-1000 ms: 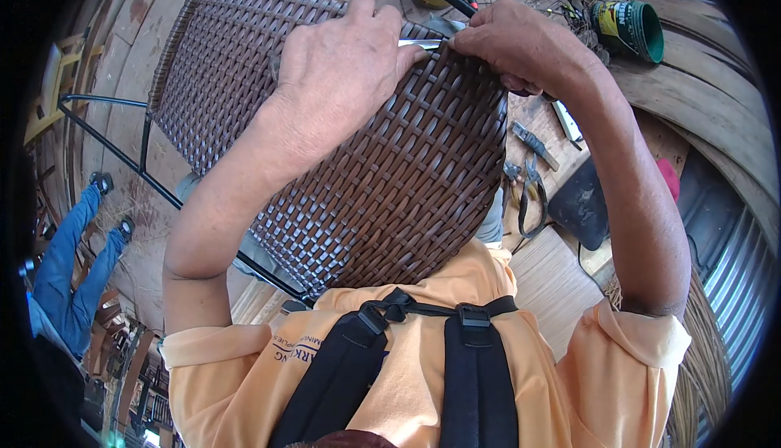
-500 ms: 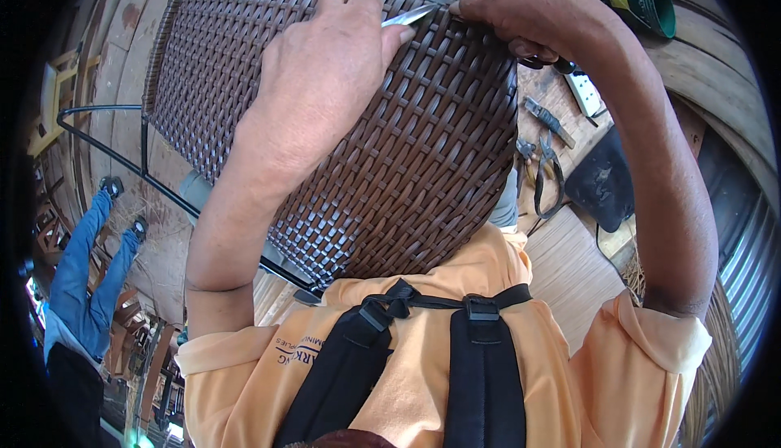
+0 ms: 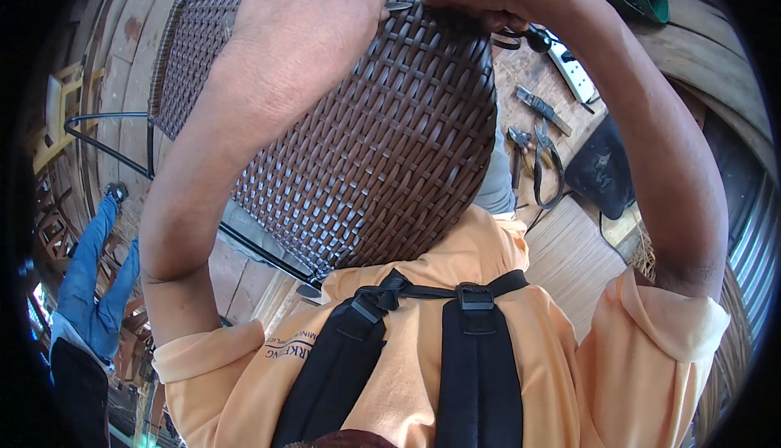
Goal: Repairing a woven plastic chair using a soldering iron to melt and bond the plastic strands.
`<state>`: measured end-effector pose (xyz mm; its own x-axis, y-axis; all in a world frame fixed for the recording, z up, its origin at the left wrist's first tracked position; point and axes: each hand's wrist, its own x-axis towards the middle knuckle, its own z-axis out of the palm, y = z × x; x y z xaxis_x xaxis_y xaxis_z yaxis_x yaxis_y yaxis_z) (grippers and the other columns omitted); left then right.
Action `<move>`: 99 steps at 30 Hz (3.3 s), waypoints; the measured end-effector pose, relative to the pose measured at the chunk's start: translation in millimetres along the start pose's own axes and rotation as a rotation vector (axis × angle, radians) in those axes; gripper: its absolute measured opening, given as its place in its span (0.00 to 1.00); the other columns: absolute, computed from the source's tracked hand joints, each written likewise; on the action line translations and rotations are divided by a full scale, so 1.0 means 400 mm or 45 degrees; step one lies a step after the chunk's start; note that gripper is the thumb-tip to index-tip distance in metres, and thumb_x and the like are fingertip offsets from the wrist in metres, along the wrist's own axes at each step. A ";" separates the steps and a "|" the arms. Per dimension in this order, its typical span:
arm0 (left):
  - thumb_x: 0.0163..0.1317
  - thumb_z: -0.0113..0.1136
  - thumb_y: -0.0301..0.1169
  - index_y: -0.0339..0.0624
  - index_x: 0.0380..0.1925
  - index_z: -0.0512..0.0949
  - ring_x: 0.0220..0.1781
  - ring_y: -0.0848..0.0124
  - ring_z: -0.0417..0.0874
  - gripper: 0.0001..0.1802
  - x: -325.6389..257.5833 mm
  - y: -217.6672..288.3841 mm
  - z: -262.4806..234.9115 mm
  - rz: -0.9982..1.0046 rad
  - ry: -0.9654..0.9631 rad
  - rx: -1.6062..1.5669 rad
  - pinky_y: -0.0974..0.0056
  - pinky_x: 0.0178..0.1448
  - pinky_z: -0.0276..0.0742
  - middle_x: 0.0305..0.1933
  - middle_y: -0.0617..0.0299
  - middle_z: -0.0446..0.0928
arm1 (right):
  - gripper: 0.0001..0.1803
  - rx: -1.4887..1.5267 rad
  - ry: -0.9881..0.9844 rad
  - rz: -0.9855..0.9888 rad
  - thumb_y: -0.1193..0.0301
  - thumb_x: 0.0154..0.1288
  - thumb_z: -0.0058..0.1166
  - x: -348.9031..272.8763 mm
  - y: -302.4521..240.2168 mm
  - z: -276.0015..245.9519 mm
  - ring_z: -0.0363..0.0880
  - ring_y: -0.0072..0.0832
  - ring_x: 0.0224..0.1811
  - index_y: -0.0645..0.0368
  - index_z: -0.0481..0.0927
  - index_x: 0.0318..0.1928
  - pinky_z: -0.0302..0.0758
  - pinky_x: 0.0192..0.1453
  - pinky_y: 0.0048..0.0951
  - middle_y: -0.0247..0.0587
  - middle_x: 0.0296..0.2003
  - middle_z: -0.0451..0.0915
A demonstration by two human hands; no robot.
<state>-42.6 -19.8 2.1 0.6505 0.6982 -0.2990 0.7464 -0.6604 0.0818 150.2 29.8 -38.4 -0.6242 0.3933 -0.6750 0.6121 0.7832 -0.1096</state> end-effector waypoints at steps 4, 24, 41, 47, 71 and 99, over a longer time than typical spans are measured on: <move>0.56 0.58 0.31 0.41 0.33 0.86 0.37 0.62 0.88 0.10 0.011 0.014 -0.049 0.069 -0.049 0.127 0.61 0.35 0.80 0.35 0.56 0.86 | 0.11 0.015 0.191 -0.124 0.68 0.64 0.50 0.008 0.017 0.004 0.80 0.41 0.33 0.64 0.80 0.36 0.76 0.38 0.39 0.49 0.29 0.81; 0.70 0.49 0.42 0.36 0.39 0.74 0.38 0.48 0.84 0.17 0.005 -0.006 0.144 -0.113 0.198 -0.304 0.48 0.41 0.80 0.32 0.45 0.81 | 0.08 -0.031 -0.001 -0.018 0.75 0.60 0.53 0.002 0.015 0.011 0.81 0.41 0.40 0.63 0.79 0.40 0.78 0.41 0.38 0.48 0.37 0.80; 0.71 0.48 0.41 0.34 0.40 0.76 0.39 0.46 0.85 0.19 -0.022 0.024 0.142 -0.301 0.173 -0.595 0.45 0.47 0.78 0.30 0.42 0.81 | 0.20 0.976 -0.106 0.770 0.60 0.64 0.49 -0.048 -0.088 -0.122 0.73 0.32 0.17 0.66 0.79 0.27 0.68 0.23 0.37 0.42 0.16 0.76; 0.72 0.47 0.41 0.33 0.41 0.78 0.38 0.48 0.86 0.19 -0.019 0.030 0.153 -0.355 0.131 -0.619 0.47 0.47 0.79 0.30 0.42 0.82 | 0.19 0.850 -0.067 0.747 0.62 0.63 0.48 -0.042 -0.081 -0.103 0.76 0.35 0.20 0.69 0.80 0.30 0.70 0.27 0.39 0.47 0.20 0.78; 0.66 0.54 0.38 0.33 0.32 0.77 0.35 0.49 0.85 0.16 -0.007 -0.045 0.124 -0.040 0.277 -0.485 0.50 0.40 0.80 0.29 0.43 0.81 | 0.16 0.967 -0.175 0.854 0.65 0.63 0.51 -0.010 -0.082 -0.104 0.71 0.27 0.18 0.67 0.78 0.27 0.66 0.23 0.34 0.38 0.16 0.73; 0.63 0.53 0.35 0.42 0.35 0.81 0.39 0.56 0.86 0.11 0.025 -0.071 0.121 0.108 0.342 -0.236 0.54 0.41 0.80 0.36 0.52 0.83 | 0.18 1.808 1.108 0.455 0.69 0.70 0.43 -0.154 -0.197 -0.033 0.64 0.16 0.26 0.65 0.73 0.56 0.62 0.31 0.18 0.27 0.25 0.65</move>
<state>-64.0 -7.7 -49.2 0.7066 0.7072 -0.0243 0.6849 -0.6748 0.2748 134.2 -49.9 21.5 -0.1363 0.9464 -0.2928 0.3887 -0.2208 -0.8945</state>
